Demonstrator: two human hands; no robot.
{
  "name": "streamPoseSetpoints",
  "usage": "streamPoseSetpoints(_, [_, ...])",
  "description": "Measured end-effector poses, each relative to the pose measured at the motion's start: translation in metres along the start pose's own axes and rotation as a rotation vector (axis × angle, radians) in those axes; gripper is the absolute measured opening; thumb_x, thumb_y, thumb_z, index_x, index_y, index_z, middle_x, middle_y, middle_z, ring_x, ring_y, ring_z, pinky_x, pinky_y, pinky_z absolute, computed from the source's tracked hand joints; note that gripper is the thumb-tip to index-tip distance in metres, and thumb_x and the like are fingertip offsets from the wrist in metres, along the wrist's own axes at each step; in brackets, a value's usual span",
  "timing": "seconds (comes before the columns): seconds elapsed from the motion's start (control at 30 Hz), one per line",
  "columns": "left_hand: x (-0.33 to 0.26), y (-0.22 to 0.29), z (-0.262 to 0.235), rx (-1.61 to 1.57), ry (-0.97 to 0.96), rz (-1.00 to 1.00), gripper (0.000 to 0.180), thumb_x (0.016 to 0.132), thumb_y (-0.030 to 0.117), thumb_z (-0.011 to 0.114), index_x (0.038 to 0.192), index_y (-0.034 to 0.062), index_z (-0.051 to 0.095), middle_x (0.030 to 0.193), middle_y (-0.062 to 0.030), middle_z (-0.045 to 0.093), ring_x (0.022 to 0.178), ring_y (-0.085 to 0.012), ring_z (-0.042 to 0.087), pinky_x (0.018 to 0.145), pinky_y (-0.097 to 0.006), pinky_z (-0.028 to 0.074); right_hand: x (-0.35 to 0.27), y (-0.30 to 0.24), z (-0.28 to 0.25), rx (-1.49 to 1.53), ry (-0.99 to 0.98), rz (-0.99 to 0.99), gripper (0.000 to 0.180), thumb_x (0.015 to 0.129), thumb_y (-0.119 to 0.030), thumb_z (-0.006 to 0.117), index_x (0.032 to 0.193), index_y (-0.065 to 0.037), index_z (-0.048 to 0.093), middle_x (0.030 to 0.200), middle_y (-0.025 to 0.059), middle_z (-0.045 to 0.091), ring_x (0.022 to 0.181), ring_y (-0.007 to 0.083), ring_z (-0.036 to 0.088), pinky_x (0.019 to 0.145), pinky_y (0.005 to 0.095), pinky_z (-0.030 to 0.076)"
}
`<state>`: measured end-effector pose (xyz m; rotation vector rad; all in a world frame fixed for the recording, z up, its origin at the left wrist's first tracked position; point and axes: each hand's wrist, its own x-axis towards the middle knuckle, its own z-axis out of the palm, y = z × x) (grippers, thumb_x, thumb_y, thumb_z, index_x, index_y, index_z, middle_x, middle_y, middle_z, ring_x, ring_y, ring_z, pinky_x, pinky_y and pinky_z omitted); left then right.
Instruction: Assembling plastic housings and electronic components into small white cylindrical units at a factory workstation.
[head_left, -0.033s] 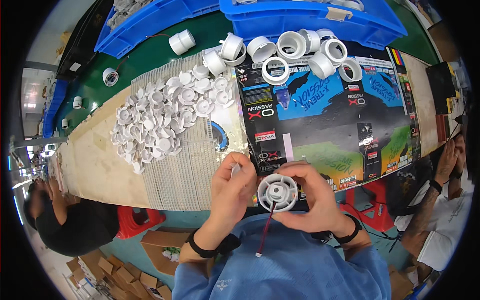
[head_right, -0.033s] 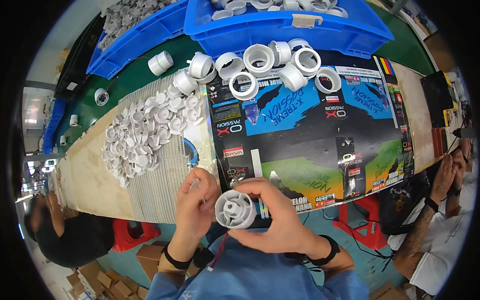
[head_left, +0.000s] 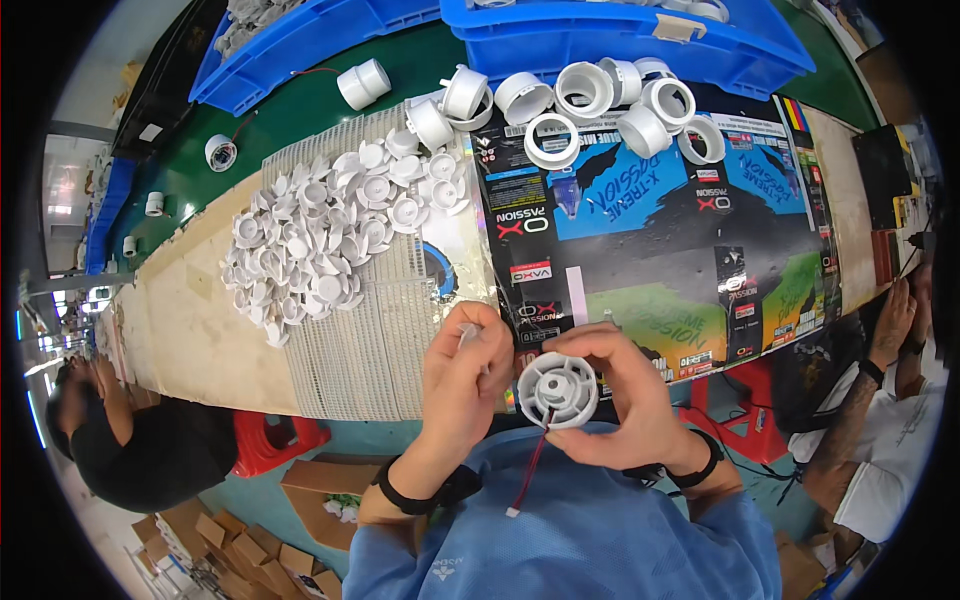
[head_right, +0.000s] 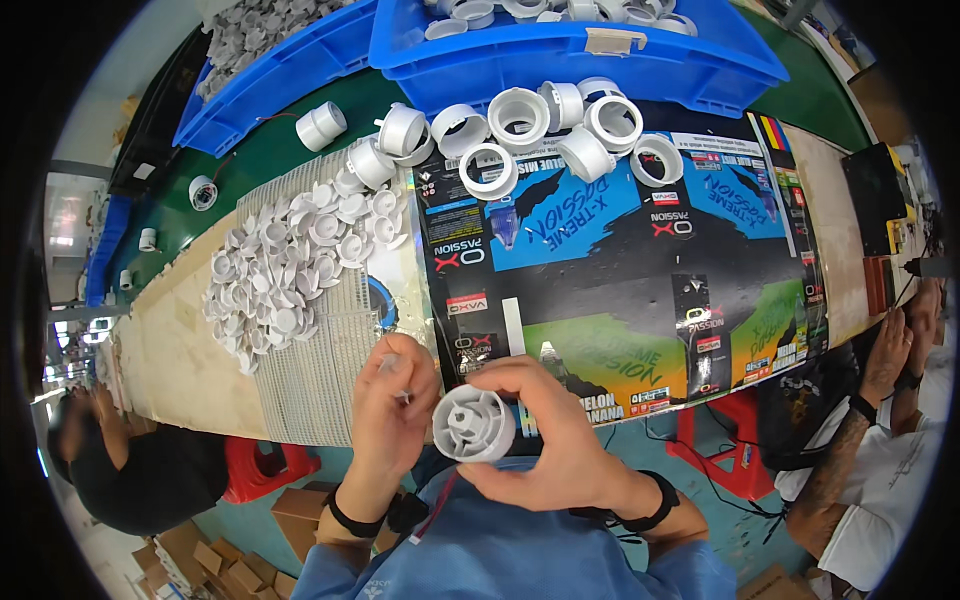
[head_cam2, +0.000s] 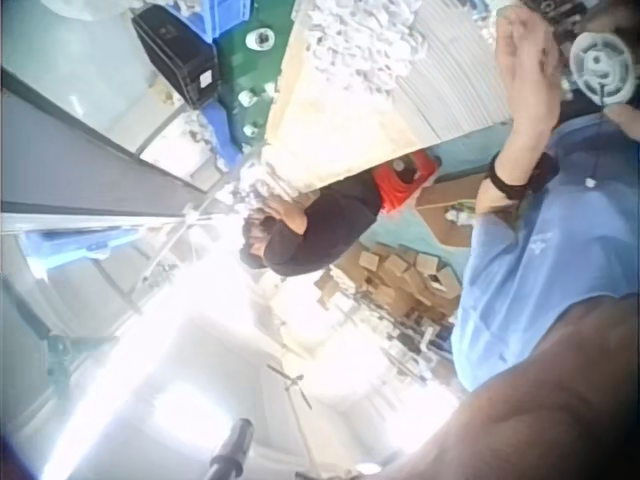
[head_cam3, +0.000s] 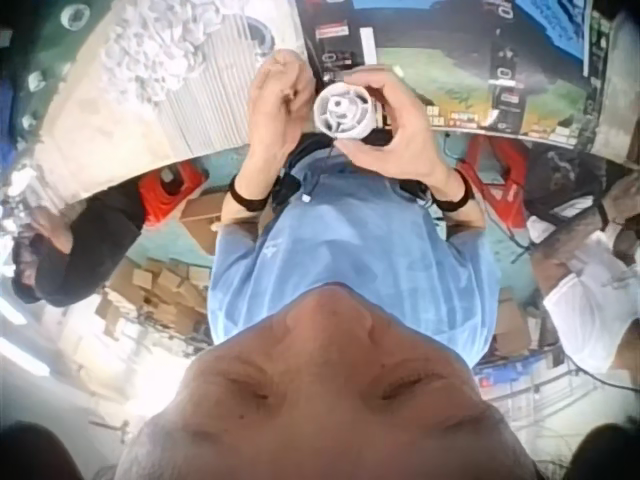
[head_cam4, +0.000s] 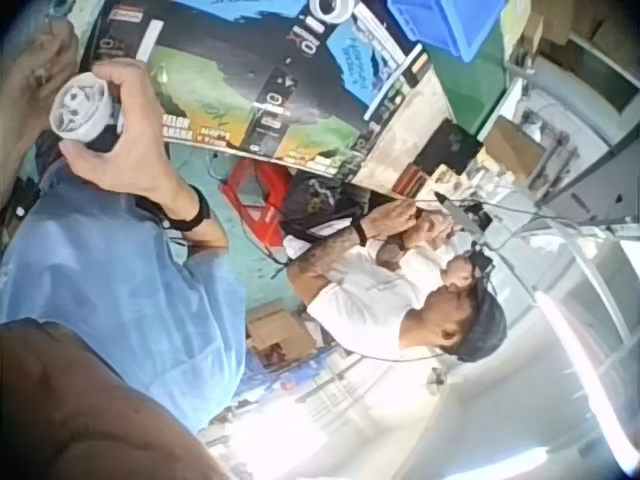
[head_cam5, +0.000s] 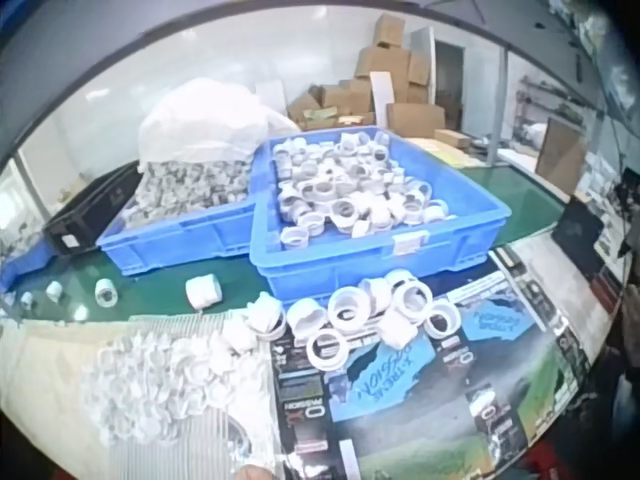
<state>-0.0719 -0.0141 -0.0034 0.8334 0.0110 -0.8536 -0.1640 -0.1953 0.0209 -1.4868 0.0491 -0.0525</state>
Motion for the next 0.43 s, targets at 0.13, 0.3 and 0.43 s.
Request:
streamPoseSetpoints(0.13, [0.006,-0.001,0.026,0.066,0.091,0.120,0.048,0.079,0.014,0.048,0.126,0.0030,0.046,0.126,-0.0158,0.052,0.114,-0.0233,0.052,0.094,-0.034,0.040,0.003,-0.013,0.007,-0.219,0.004,-0.070,0.063,0.067,-0.011,0.078,0.122,-0.002,0.050,0.114,0.0152,0.054,0.097,0.0270,0.058,0.085,0.0327,0.046])
streamPoseSetpoints(0.3, [-0.002,0.005,0.036,-0.066,-0.072,-0.027,0.067,0.078,0.016,0.045,0.142,0.0011,0.031,0.144,-0.0197,0.039,0.135,-0.0278,0.036,0.111,-0.039,0.027,0.006,-0.012,0.011,-0.349,-0.025,-0.199,0.067,0.070,-0.014,0.080,0.126,0.001,0.048,0.120,0.0191,0.053,0.106,0.0290,0.058,0.087,0.0342,0.049])
streamPoseSetpoints(0.43, [-0.006,0.006,0.041,-0.013,-0.054,-0.009,0.070,0.078,0.022,0.045,0.143,-0.0014,0.029,0.144,-0.0255,0.036,0.136,-0.0365,0.032,0.114,-0.045,0.022,0.003,-0.008,0.010,-0.435,-0.021,-0.223,0.074,0.070,-0.015,0.081,0.132,0.001,0.043,0.126,0.0210,0.051,0.113,0.0325,0.057,0.088,0.0342,0.049])
